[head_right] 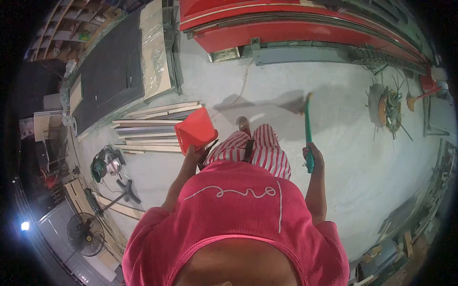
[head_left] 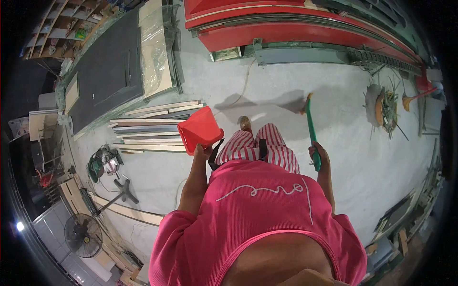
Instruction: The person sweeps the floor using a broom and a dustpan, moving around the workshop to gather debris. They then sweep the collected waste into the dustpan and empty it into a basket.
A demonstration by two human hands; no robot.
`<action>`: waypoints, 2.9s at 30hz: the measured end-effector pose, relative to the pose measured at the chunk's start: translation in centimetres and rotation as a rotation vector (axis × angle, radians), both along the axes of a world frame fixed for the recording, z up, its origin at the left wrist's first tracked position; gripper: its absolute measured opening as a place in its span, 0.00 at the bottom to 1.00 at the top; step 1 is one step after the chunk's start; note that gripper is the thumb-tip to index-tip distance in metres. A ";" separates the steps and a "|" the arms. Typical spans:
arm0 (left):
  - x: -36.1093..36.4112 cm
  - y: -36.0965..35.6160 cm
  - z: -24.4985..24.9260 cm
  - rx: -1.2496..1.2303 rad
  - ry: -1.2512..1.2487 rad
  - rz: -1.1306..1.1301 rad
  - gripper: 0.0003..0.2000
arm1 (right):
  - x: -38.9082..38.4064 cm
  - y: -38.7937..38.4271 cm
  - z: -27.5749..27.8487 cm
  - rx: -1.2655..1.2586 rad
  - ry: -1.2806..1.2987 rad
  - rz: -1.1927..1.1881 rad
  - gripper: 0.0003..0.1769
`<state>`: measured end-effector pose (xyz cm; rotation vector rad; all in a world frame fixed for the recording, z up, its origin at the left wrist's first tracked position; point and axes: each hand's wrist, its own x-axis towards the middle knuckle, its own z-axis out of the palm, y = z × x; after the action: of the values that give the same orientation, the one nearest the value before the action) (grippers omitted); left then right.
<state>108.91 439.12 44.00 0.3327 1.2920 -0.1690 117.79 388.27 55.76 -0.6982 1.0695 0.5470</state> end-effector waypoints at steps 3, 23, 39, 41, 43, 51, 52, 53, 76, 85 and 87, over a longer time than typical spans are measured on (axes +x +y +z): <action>0.9 0.3 0.1 0.011 0.055 -0.013 0.17 | 1.1 3.4 2.1 -0.017 -0.085 0.167 0.07; 13.2 -10.9 6.1 -0.077 -0.139 -0.136 0.15 | 19.5 -5.7 -10.8 0.621 -0.092 0.336 0.11; 19.9 -22.1 6.7 -0.136 -0.042 -0.163 0.17 | 19.4 -32.1 -4.4 0.310 -0.078 -0.231 0.11; 20.7 -22.6 6.3 -0.120 -0.064 -0.230 0.17 | 17.7 -32.2 -2.9 0.147 -0.143 -0.260 0.10; 21.6 -23.4 6.4 -0.141 -0.108 -0.186 0.18 | 15.6 -31.1 -0.6 -0.147 -0.210 -0.130 0.10; 22.8 -23.6 3.4 -0.208 -0.082 -0.437 0.20 | 9.4 -22.7 2.5 -0.045 -0.138 0.212 0.22; 22.9 -23.8 3.4 -0.198 -0.063 -0.437 0.20 | 9.5 -21.4 2.4 0.038 -0.143 0.258 0.24; 23.0 -24.0 3.4 -0.186 -0.044 -0.440 0.20 | 9.8 -20.3 2.3 0.103 -0.150 0.367 0.24; 23.6 -24.1 1.4 -0.198 -0.052 -0.489 0.19 | 6.1 -31.4 2.9 -0.300 -0.122 0.027 0.14; 23.8 -25.4 1.4 -0.079 -0.032 -0.431 0.13 | 8.0 -23.0 2.5 -0.087 -0.135 0.458 0.28; 24.6 -25.3 1.5 -0.130 0.116 -0.423 0.17 | 10.4 -19.3 2.0 0.078 -0.180 0.527 0.28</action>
<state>133.47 413.81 45.49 0.4870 1.3048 -0.6355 128.22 368.94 57.75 -0.9469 0.6869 0.9523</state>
